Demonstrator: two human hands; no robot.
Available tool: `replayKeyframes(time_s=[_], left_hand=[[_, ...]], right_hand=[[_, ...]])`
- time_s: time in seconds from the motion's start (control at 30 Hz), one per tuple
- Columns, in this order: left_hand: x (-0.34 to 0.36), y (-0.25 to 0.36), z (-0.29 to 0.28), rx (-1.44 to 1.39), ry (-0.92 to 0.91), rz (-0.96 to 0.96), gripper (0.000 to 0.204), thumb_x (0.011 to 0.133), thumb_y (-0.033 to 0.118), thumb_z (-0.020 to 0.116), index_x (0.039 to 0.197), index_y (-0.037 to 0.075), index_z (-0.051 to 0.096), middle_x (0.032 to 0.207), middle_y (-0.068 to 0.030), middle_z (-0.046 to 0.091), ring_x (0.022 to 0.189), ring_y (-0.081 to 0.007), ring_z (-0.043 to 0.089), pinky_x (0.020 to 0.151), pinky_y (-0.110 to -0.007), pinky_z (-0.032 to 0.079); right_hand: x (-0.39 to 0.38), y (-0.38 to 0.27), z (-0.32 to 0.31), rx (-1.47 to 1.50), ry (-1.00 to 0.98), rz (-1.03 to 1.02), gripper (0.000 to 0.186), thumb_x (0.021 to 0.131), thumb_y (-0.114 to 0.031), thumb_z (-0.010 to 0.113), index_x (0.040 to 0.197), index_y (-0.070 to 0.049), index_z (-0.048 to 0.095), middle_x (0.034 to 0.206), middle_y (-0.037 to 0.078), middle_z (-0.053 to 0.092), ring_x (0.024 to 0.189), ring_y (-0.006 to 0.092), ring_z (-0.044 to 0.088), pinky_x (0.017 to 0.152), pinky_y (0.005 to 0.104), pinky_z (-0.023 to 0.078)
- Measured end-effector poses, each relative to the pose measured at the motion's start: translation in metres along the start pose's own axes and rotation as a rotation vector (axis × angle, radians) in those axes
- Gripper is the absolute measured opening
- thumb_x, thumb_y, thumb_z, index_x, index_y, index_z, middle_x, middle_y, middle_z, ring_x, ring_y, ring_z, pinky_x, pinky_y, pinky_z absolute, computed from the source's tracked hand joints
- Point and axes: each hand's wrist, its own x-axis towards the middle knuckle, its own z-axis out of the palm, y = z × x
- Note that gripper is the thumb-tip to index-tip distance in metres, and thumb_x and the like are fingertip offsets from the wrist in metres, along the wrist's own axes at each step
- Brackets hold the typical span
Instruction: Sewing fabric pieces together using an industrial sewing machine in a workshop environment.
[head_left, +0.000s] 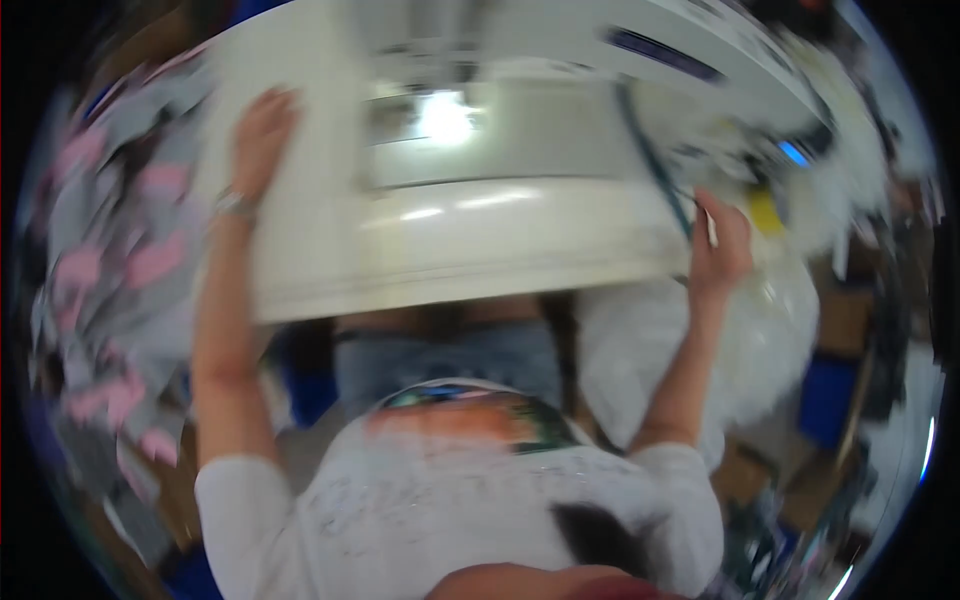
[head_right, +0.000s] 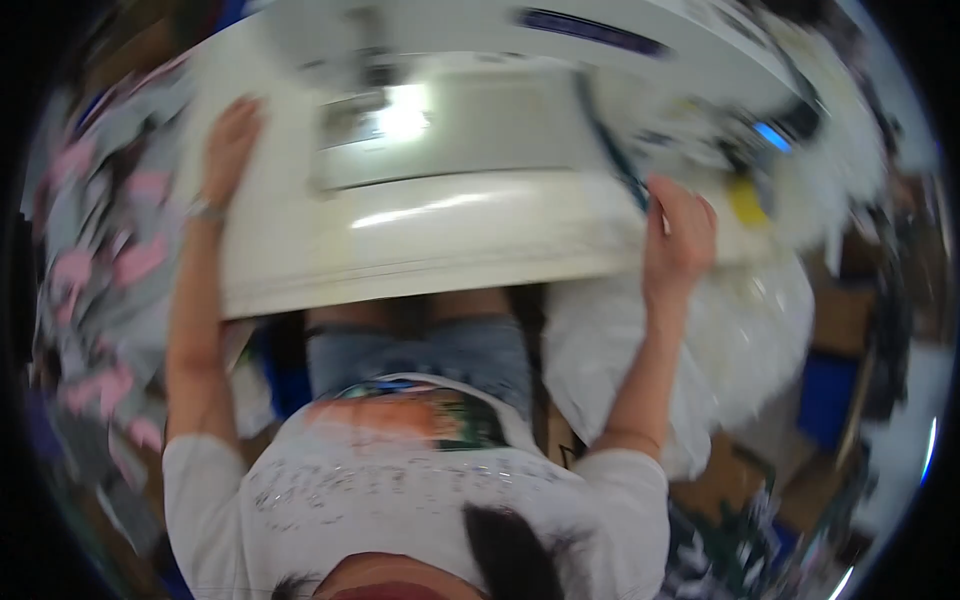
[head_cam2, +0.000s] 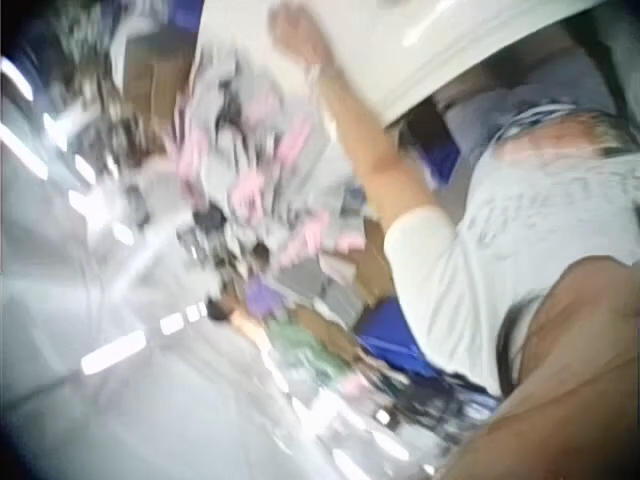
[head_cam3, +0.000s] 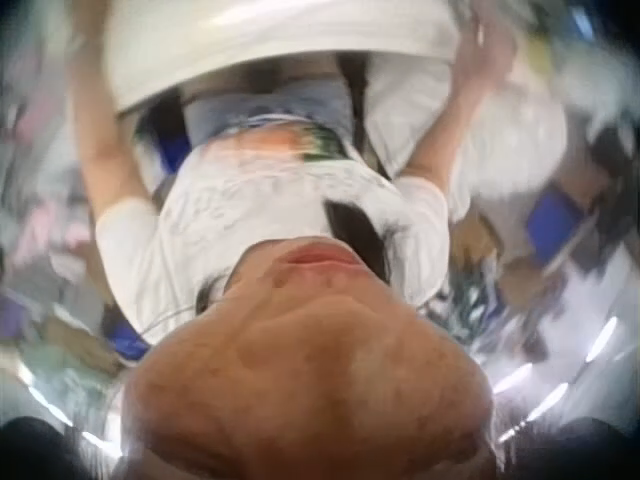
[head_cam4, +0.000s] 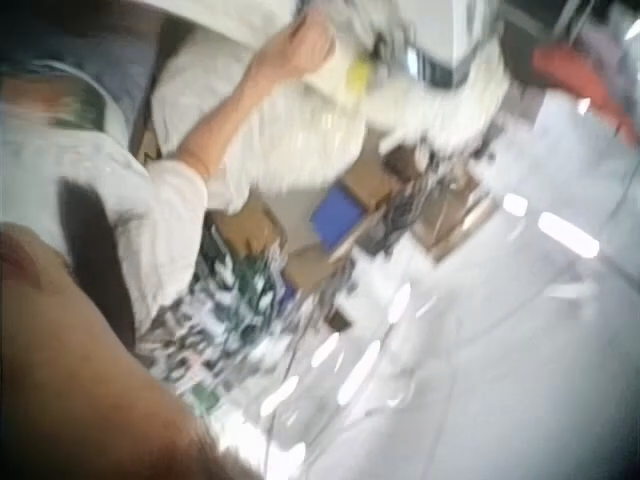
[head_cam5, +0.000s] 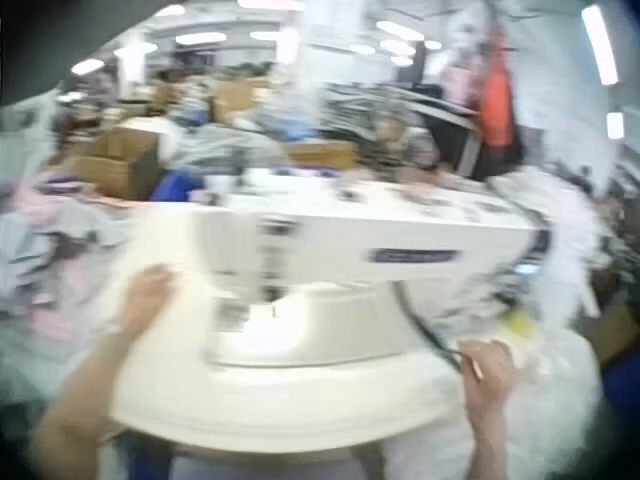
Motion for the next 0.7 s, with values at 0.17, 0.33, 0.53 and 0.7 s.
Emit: replayKeyframes(time_s=[0.17, 0.33, 0.53, 0.7], left_hand=[[0.034, 0.025, 0.031, -0.144, -0.128, -0.043, 0.036, 0.093, 0.026, 0.057, 0.122, 0.007, 0.063, 0.131, -0.0139, 0.058, 0.122, -0.0288, 0.053, 0.102, -0.035, 0.042], [0.017, 0.026, 0.023, 0.021, -0.041, 0.047, 0.03, 0.092, 0.019, 0.055, 0.117, 0.005, 0.065, 0.126, -0.0153, 0.06, 0.12, -0.0307, 0.054, 0.101, -0.039, 0.043], [0.02, 0.037, 0.047, 0.153, -0.087, 0.095, 0.017, 0.086, 0.023, 0.056, 0.093, 0.011, 0.066, 0.093, -0.0115, 0.063, 0.094, -0.0274, 0.059, 0.087, -0.039, 0.048], [-0.011, 0.069, -0.01, 0.065, -0.064, -0.03, 0.015, 0.089, 0.023, 0.056, 0.093, 0.015, 0.069, 0.105, -0.0044, 0.066, 0.102, -0.0229, 0.06, 0.1, -0.045, 0.038]], right_hand=[[-0.037, 0.071, -0.032, -0.239, 0.316, 0.294, 0.021, 0.081, 0.005, 0.067, 0.099, -0.004, 0.069, 0.095, 0.008, 0.07, 0.088, 0.0226, 0.067, 0.079, 0.0305, 0.051], [-0.101, 0.154, 0.011, -0.404, -0.121, 0.433, 0.026, 0.096, -0.022, 0.051, 0.108, -0.006, 0.069, 0.108, 0.013, 0.069, 0.1, 0.0311, 0.065, 0.086, 0.0407, 0.05], [-0.086, 0.184, -0.007, -0.315, -0.223, 0.294, 0.032, 0.096, -0.016, 0.054, 0.122, 0.001, 0.061, 0.125, 0.018, 0.06, 0.114, 0.0321, 0.057, 0.101, 0.0363, 0.043], [-0.049, 0.09, 0.016, 0.07, -0.095, 0.228, 0.026, 0.096, -0.01, 0.054, 0.117, 0.002, 0.063, 0.112, 0.015, 0.066, 0.1, 0.0259, 0.064, 0.085, 0.0329, 0.05]])
